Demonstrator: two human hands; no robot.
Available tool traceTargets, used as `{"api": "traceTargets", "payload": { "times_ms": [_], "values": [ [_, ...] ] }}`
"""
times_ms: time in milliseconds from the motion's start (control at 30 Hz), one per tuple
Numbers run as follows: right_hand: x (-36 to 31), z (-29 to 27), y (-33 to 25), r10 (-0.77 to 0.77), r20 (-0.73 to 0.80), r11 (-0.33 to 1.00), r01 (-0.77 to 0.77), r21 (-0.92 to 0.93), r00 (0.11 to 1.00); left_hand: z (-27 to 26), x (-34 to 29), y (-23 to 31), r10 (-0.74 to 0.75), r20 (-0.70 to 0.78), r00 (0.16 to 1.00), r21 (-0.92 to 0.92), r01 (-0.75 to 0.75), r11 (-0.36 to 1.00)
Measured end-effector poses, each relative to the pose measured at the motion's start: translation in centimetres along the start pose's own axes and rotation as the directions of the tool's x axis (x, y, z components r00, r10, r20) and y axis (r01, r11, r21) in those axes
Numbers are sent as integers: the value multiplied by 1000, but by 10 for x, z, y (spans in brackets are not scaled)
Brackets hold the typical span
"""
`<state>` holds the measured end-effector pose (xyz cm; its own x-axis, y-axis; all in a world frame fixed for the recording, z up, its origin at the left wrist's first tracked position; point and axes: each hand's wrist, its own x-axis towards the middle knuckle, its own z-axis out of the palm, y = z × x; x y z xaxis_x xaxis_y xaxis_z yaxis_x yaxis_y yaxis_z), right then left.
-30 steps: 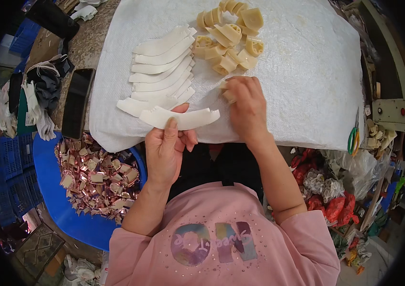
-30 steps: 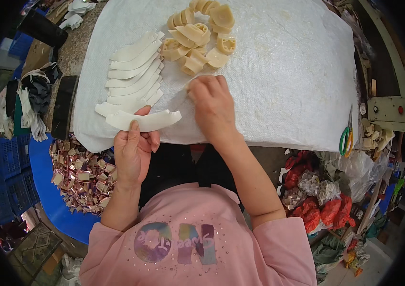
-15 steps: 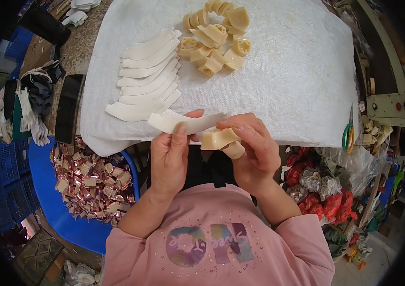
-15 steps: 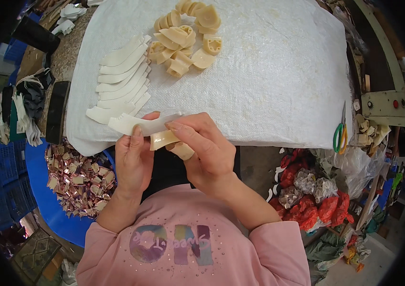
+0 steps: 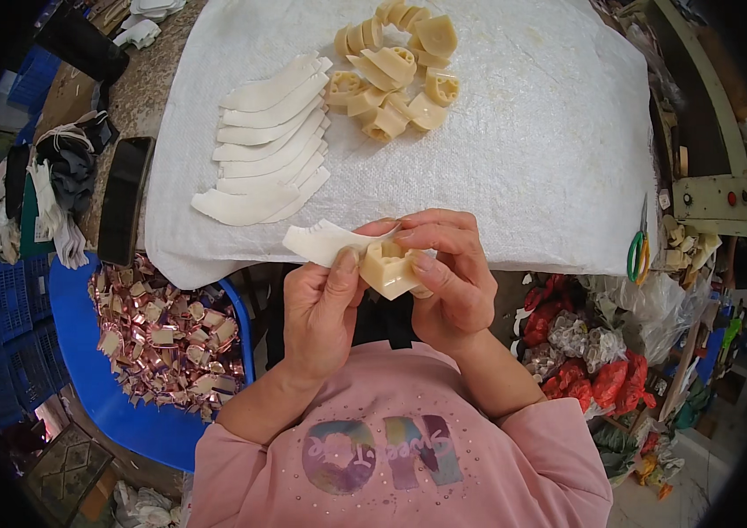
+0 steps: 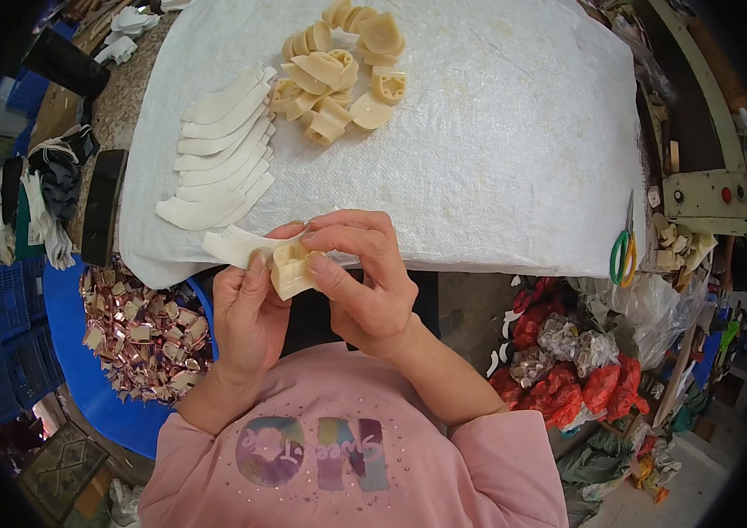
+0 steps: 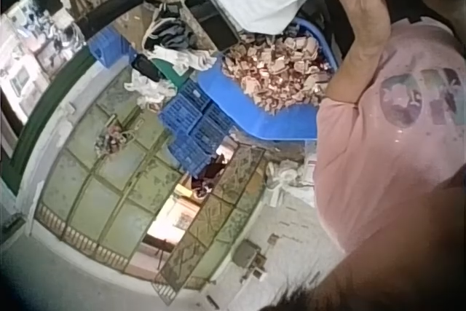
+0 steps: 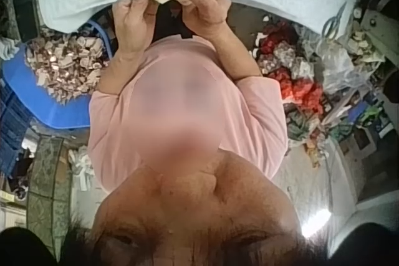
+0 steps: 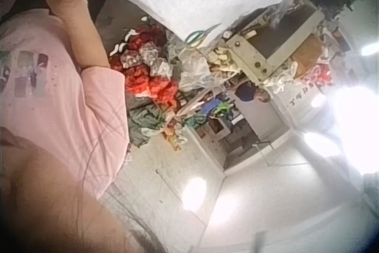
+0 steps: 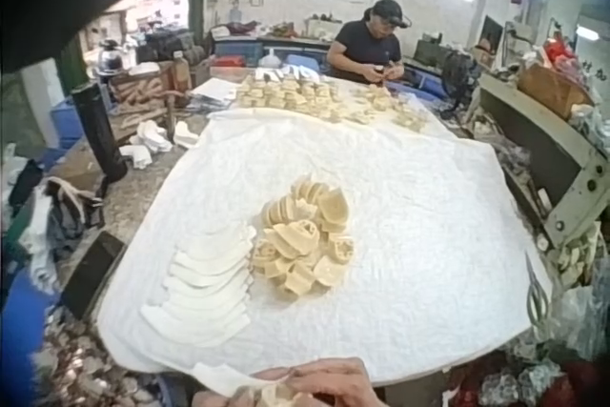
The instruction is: The recorder is shown assembling small white and cream-colored shoe components, specifically fitting a small internal heel or toe support into another piece.
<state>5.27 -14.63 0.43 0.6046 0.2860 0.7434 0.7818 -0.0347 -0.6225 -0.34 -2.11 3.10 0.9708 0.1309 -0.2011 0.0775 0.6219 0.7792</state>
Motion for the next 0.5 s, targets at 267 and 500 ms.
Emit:
{"api": "traceTargets", "payload": {
  "times_ms": [267,500],
  "values": [
    [2,8,4,-98,-44,980,88,-179,994,-6,-2,-8,175,28,984,292,-176,940],
    [9,-2,9,-118,31,949,122,-290,992,-22,-1,8,302,28,953,602,-257,756]
  ]
}}
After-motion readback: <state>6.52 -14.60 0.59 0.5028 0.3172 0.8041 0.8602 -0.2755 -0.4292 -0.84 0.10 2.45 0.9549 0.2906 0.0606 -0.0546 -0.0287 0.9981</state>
